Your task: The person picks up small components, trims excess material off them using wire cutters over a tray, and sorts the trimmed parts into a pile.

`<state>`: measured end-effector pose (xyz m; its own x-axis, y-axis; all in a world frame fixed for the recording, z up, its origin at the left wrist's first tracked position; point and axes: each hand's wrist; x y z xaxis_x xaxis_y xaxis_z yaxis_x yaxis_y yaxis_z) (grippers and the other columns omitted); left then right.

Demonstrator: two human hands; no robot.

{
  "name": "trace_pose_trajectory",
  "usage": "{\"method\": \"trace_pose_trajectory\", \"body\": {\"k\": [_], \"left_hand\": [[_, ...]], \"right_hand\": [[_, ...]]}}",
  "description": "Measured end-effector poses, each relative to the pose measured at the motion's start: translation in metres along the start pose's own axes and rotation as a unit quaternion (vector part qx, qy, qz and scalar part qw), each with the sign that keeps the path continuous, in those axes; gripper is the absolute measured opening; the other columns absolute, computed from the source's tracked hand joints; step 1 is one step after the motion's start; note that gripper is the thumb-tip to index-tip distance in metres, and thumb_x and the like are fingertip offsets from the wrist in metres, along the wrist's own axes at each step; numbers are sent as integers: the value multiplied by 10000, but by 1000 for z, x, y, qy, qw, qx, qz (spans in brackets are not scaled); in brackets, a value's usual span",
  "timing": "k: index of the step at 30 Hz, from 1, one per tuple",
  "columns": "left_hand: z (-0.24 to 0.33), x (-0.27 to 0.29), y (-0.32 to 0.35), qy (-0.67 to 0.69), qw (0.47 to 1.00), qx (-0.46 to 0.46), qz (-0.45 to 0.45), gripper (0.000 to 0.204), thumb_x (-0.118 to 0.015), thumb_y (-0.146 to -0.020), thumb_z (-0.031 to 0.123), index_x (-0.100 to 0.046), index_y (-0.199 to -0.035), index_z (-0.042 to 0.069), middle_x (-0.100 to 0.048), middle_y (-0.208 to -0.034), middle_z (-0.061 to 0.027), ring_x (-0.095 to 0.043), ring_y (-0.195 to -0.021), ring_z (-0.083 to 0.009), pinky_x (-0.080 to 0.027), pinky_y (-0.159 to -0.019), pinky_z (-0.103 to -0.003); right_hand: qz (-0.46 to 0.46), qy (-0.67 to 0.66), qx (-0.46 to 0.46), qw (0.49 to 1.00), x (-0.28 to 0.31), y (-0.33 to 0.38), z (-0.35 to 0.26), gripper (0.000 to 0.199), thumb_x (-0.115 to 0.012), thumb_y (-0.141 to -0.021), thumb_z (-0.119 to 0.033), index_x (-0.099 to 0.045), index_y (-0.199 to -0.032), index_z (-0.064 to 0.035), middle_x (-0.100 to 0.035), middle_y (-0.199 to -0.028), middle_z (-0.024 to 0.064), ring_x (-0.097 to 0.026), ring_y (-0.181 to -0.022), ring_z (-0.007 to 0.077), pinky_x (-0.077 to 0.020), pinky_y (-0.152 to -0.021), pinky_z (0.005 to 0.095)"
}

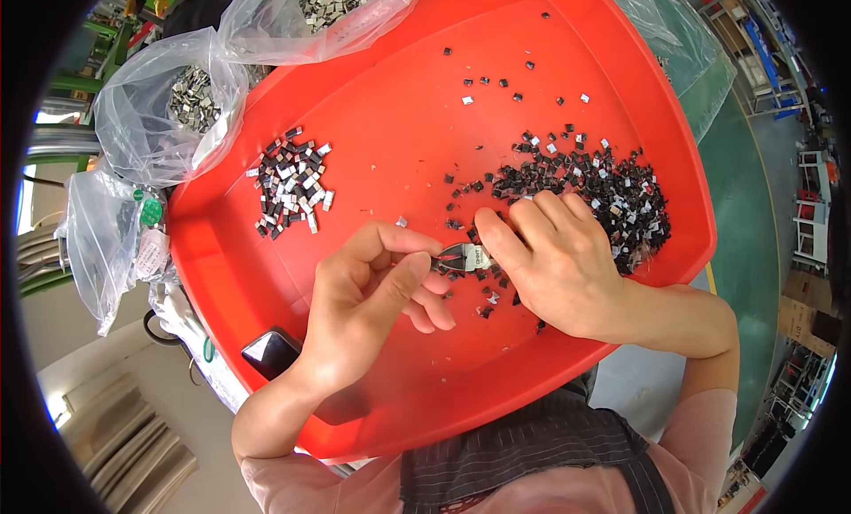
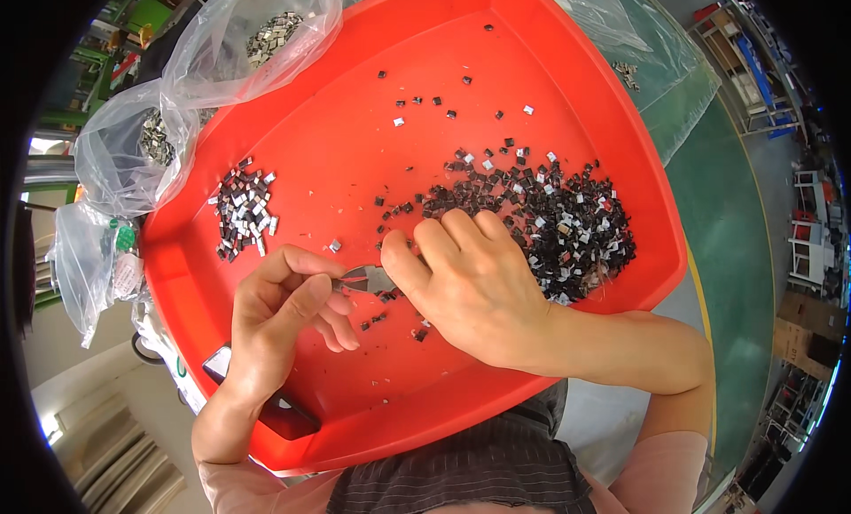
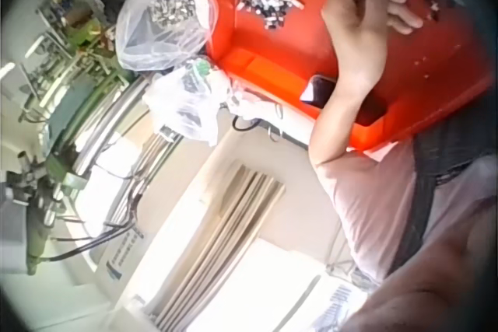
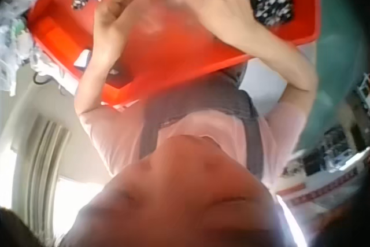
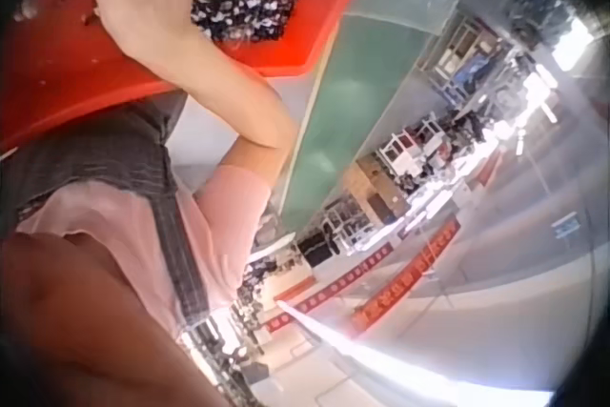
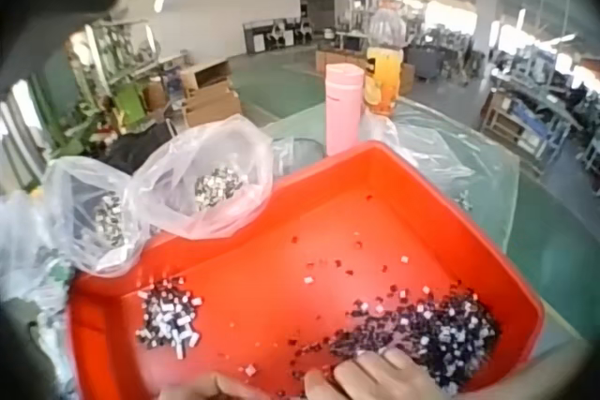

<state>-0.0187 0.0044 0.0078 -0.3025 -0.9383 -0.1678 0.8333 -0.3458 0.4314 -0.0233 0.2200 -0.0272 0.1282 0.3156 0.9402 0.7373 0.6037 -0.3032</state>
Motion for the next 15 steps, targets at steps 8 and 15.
{"method": "trace_pose_trajectory", "body": {"k": [8,15], "left_hand": [[5,14,-12,-5,993,99,-58,185,-469,-975,126,-548,-1030,-33,-584,-721,-64,-612,-557,-145,-485,-513,-237],[8,1,-6,-20,997,64,-23,195,-459,-955,70,-521,-1131,14,-497,-578,-12,-499,-492,-94,-385,-451,-213]], "right_hand": [[13,24,42,999,-5,1,2,223,-643,-697,-133,-579,-901,-68,-440,-656,-2,-452,-593,131,-333,-532,272],[-41,-89,26,995,-3,4,0,279,-641,-701,-100,-545,-951,-25,-528,-678,52,-554,-603,185,-452,-541,301]]}}
Point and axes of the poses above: each hand's wrist, its own y-axis away from the middle knuckle, its own x-axis out of the back of the hand, z = x × y
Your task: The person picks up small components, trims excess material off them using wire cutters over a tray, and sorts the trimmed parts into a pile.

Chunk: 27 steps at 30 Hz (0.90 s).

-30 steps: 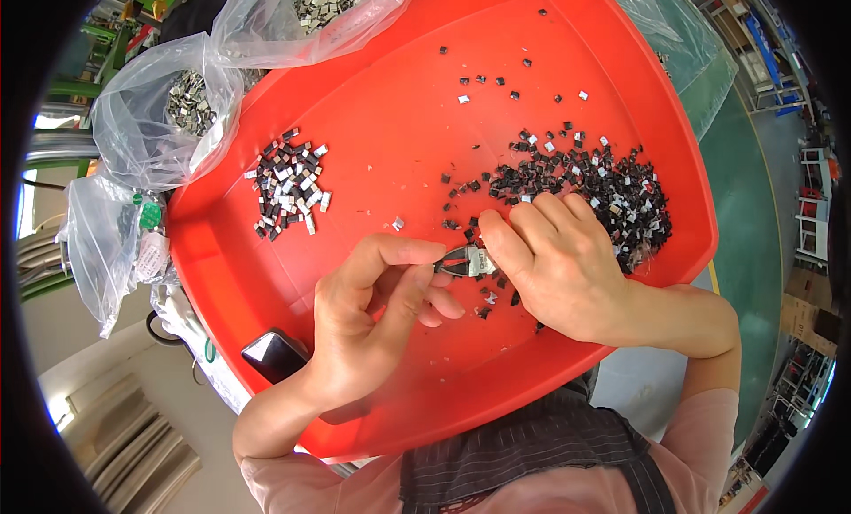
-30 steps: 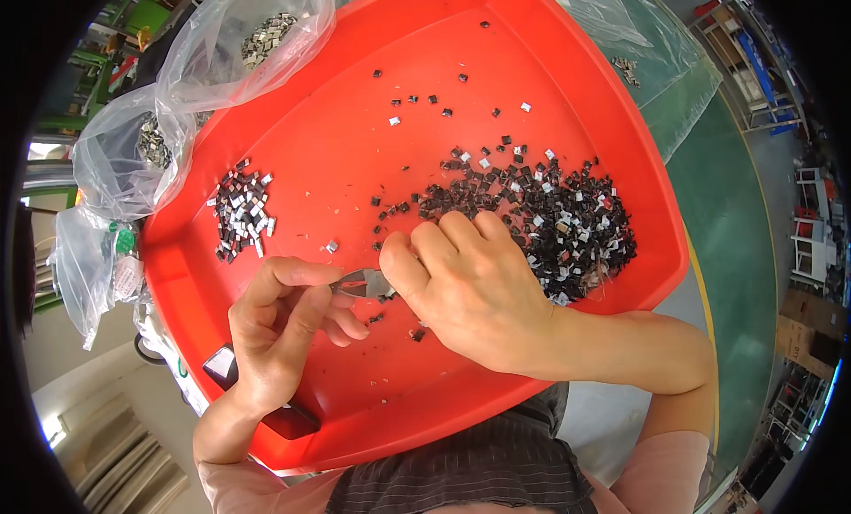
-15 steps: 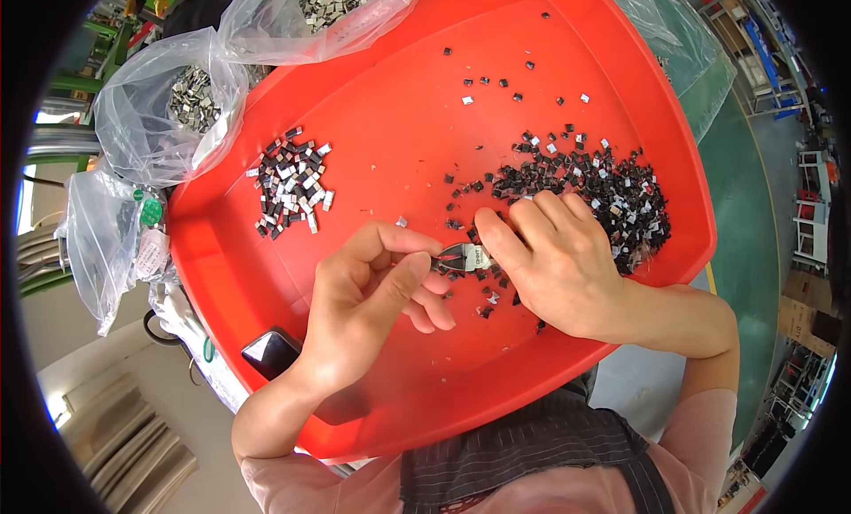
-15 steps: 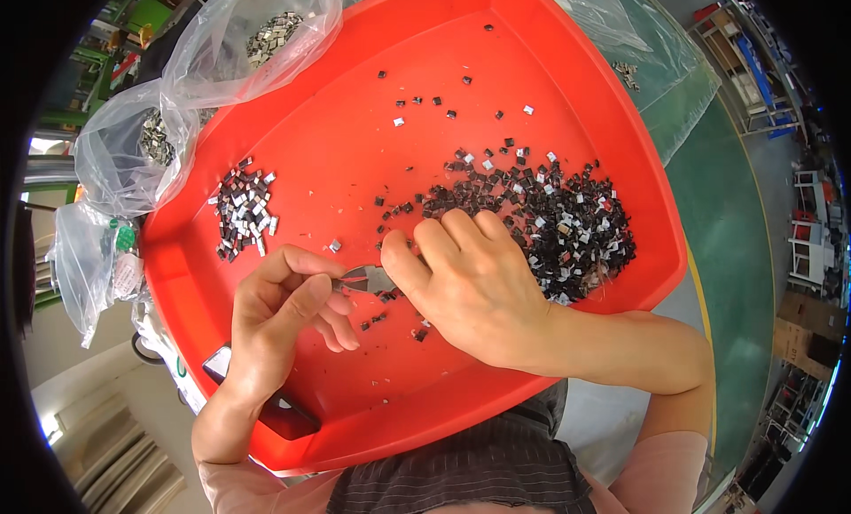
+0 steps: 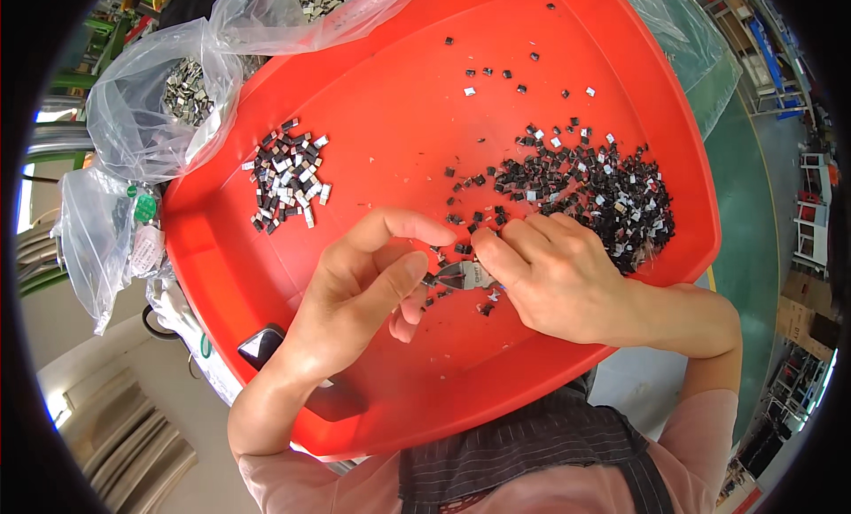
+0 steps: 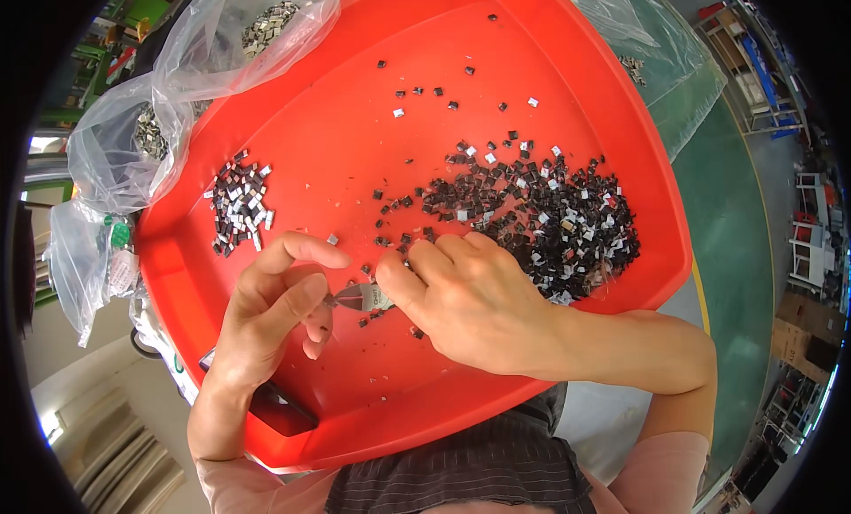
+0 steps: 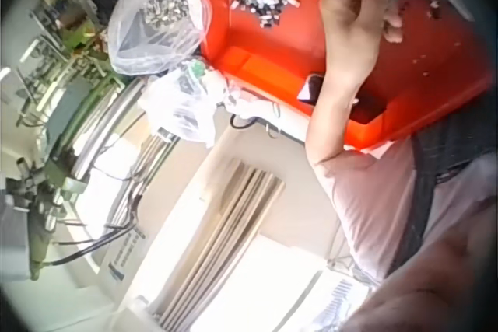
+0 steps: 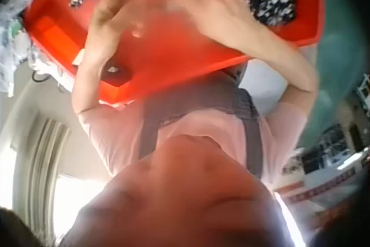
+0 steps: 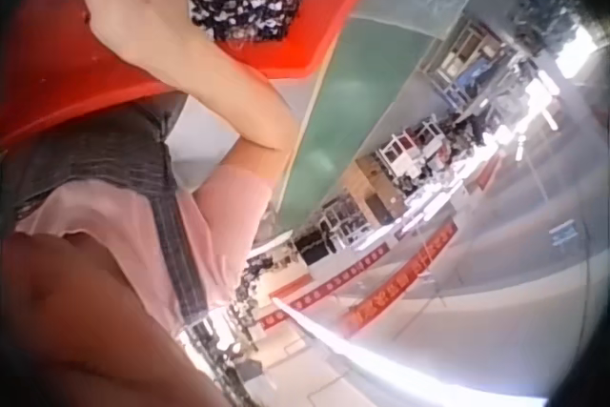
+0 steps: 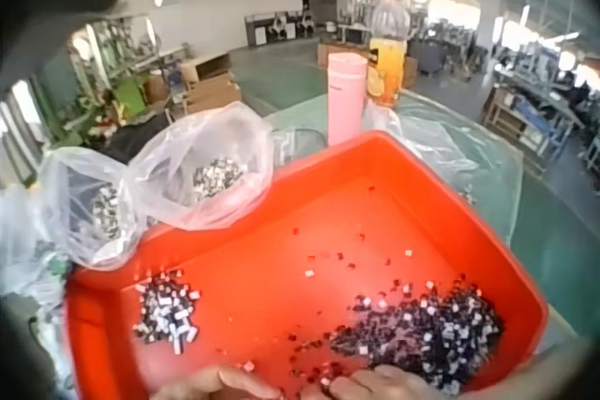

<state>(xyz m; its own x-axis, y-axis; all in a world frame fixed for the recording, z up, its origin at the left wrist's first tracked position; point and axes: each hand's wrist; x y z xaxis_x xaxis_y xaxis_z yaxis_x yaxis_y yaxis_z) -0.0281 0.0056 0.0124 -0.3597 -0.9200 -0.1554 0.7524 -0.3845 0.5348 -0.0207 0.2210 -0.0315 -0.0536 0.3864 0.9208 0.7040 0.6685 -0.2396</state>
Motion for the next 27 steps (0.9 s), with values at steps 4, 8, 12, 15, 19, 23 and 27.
{"method": "trace_pose_trajectory", "body": {"k": [4,8,12,15,19,23,27], "left_hand": [[-8,-3,2,39,997,-69,2,177,-424,-961,43,-520,-1106,8,-490,-576,-13,-495,-485,-98,-387,-464,-215],[-20,0,4,44,986,-157,-30,207,-392,-977,51,-527,-1129,18,-504,-651,11,-479,-535,-51,-374,-480,-193],[-7,0,-1,71,997,0,-14,200,-411,-928,38,-499,-1096,-28,-431,-601,22,-400,-476,-61,-337,-448,-211],[0,1,0,81,996,33,-31,211,-414,-920,43,-494,-1101,-33,-415,-584,24,-377,-459,-60,-321,-437,-213],[0,9,-5,106,991,38,-69,218,-432,-917,47,-487,-1116,-21,-409,-567,32,-355,-459,-51,-296,-422,-212],[2,5,2,72,994,34,-78,220,-434,-905,24,-478,-1117,-15,-410,-564,35,-361,-463,-46,-296,-426,-209],[2,7,-2,80,994,43,-68,204,-432,-916,31,-479,-1109,-13,-415,-561,32,-368,-461,-49,-300,-428,-211]], "right_hand": [[-76,-183,-56,979,10,-1,-4,272,-629,-741,-53,-495,-965,22,-592,-732,139,-632,-644,307,-486,-517,419],[-144,-311,-97,935,19,-6,-6,221,-619,-796,-81,-475,-929,21,-600,-756,161,-628,-658,343,-468,-498,446],[-40,-108,-17,993,6,-2,4,291,-643,-709,-57,-522,-971,-18,-559,-729,87,-592,-653,261,-473,-560,380],[-36,-50,-12,998,8,-5,3,307,-644,-688,-63,-554,-981,-42,-531,-748,51,-552,-708,209,-410,-625,333],[-38,-7,-2,999,10,-6,3,261,-649,-692,-86,-576,-941,-58,-507,-731,35,-522,-701,185,-382,-622,319],[-46,-29,-3,998,10,-7,2,248,-646,-722,-89,-574,-957,-59,-506,-731,36,-516,-694,187,-375,-618,321],[-18,-23,2,1000,12,-7,2,244,-651,-735,-107,-584,-963,-55,-496,-723,33,-502,-674,184,-368,-602,318]]}}
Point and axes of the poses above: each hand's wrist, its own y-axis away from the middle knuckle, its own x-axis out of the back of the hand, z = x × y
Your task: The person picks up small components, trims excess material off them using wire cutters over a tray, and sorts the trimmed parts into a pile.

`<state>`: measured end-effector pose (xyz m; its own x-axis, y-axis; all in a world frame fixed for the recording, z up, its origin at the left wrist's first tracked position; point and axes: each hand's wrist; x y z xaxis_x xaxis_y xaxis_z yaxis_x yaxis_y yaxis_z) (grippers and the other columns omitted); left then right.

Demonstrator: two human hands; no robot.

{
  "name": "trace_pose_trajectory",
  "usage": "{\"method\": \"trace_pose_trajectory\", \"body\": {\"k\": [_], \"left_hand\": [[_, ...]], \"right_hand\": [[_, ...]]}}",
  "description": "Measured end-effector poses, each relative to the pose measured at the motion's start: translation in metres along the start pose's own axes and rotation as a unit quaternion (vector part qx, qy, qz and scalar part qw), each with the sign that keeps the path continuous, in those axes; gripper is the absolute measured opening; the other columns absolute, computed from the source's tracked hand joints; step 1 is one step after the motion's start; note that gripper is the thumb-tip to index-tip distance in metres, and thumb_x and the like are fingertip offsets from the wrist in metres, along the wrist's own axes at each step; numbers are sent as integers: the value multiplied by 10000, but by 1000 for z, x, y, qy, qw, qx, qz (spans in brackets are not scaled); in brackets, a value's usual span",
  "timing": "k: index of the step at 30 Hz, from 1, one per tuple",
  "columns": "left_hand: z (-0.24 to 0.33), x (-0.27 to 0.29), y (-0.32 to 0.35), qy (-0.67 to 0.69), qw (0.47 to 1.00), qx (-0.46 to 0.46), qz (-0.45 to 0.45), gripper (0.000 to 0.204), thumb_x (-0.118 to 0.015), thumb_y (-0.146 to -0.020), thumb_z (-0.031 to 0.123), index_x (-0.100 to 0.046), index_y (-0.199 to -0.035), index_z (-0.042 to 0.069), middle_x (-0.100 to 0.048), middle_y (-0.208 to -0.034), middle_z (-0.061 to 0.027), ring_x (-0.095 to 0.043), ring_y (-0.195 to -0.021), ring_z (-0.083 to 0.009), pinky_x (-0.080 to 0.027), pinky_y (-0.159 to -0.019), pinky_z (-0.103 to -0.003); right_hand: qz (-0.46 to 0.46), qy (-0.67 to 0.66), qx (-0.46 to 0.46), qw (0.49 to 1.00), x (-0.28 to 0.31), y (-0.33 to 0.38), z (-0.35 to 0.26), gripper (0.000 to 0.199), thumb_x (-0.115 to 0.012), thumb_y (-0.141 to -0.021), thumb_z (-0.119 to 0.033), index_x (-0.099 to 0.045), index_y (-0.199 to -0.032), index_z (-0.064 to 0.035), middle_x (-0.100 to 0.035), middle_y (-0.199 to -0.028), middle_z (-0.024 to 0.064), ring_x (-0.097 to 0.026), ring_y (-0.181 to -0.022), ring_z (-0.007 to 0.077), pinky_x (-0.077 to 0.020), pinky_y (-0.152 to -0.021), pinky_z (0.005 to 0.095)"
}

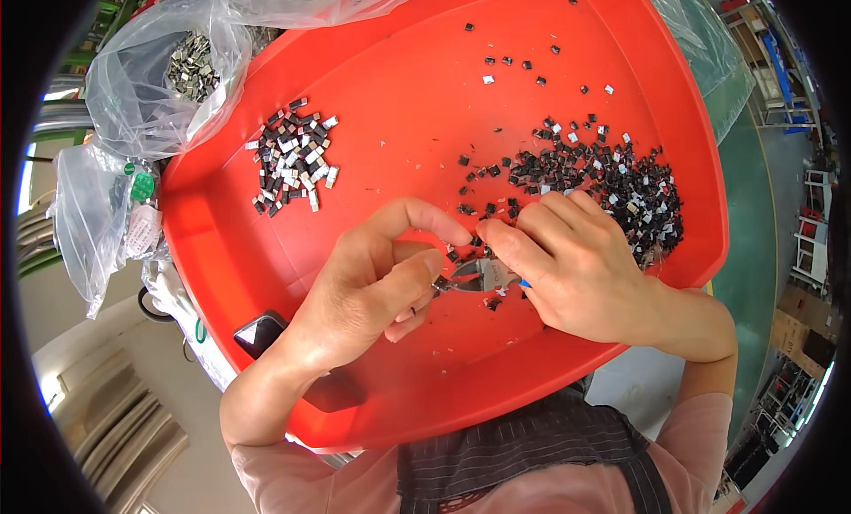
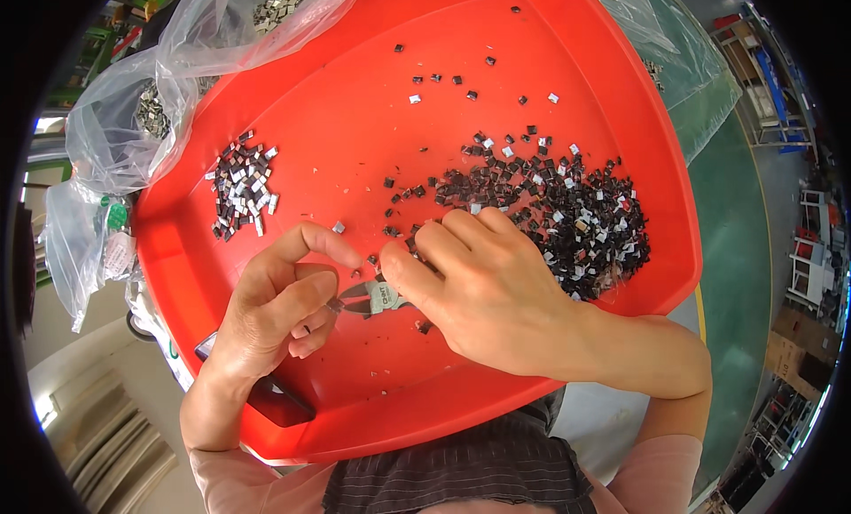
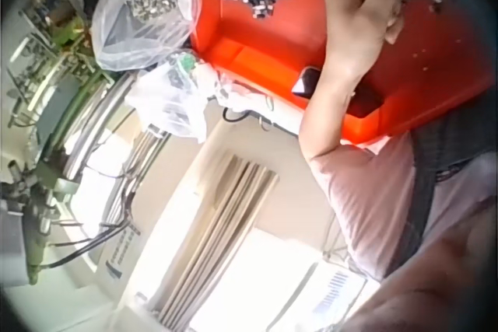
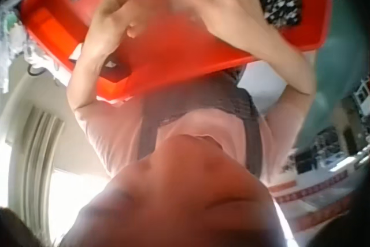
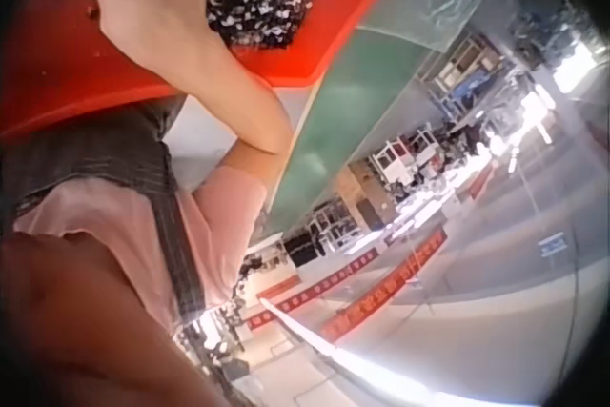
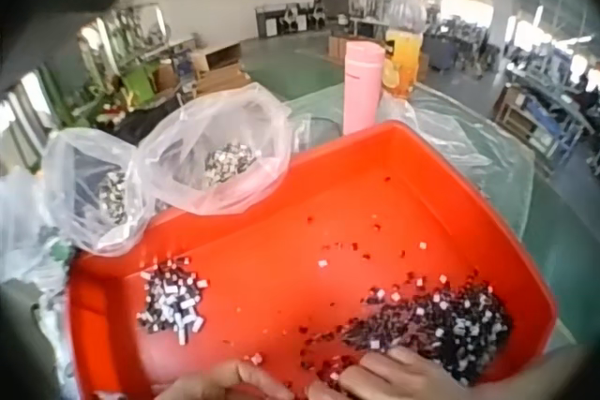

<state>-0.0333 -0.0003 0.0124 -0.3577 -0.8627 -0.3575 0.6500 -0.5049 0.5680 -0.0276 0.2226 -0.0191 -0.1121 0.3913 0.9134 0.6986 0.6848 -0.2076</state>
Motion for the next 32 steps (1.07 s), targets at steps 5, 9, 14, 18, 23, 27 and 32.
{"method": "trace_pose_trajectory", "body": {"k": [5,9,14,18,23,27,32], "left_hand": [[-2,-1,-1,10,1000,22,6,205,-430,-906,30,-478,-1100,-17,-422,-558,26,-376,-458,-54,-315,-437,-214],[-3,-2,0,5,1000,16,-1,194,-427,-908,28,-480,-1090,-16,-417,-552,25,-384,-460,-56,-328,-442,-217],[-7,-8,-2,-56,998,10,21,164,-407,-938,31,-489,-1073,-15,-419,-563,25,-405,-467,-56,-349,-451,-220],[-11,-13,-1,-119,992,4,42,148,-397,-969,53,-505,-1044,-14,-425,-573,23,-436,-484,-57,-374,-466,-219],[-5,-5,-5,-107,994,18,10,164,-413,-960,71,-536,-1031,-11,-472,-587,-5,-479,-491,-85,-390,-468,-220],[-6,-5,-3,-101,995,-12,-5,174,-402,-973,75,-539,-1052,3,-473,-634,-1,-452,-508,-60,-360,-450,-194],[-5,-10,5,-85,994,-62,8,200,-413,-988,104,-474,-1156,15,-472,-660,1,-439,-525,-54,-367,-448,-191]], "right_hand": [[2,8,4,1000,-4,2,-1,231,-658,-728,-128,-584,-936,-59,-472,-705,20,-488,-667,174,-358,-605,312],[-14,17,5,1000,-3,3,-3,240,-660,-719,-129,-586,-937,-59,-485,-714,26,-495,-685,171,-360,-611,311],[-6,85,16,996,-7,5,-3,268,-656,-707,-133,-587,-952,-49,-472,-719,27,-473,-687,168,-361,-604,302],[-56,107,1,993,-5,9,-7,349,-657,-710,-72,-592,-1048,-11,-447,-770,51,-475,-698,193,-369,-614,325],[-51,60,-10,997,-6,9,-8,356,-643,-704,-50,-587,-1052,-2,-486,-736,57,-521,-633,197,-415,-563,314],[-92,-31,-27,995,-4,12,-7,404,-651,-688,-22,-546,-1077,5,-541,-762,83,-577,-656,235,-482,-593,353],[-143,-170,-72,972,8,3,-5,276,-644,-762,-54,-507,-994,3,-591,-749,115,-631,-679,289,-502,-571,368]]}}
Point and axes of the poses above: each hand's wrist, its own y-axis away from the middle knuckle, its own x-axis out of the back of the hand, z = x × y
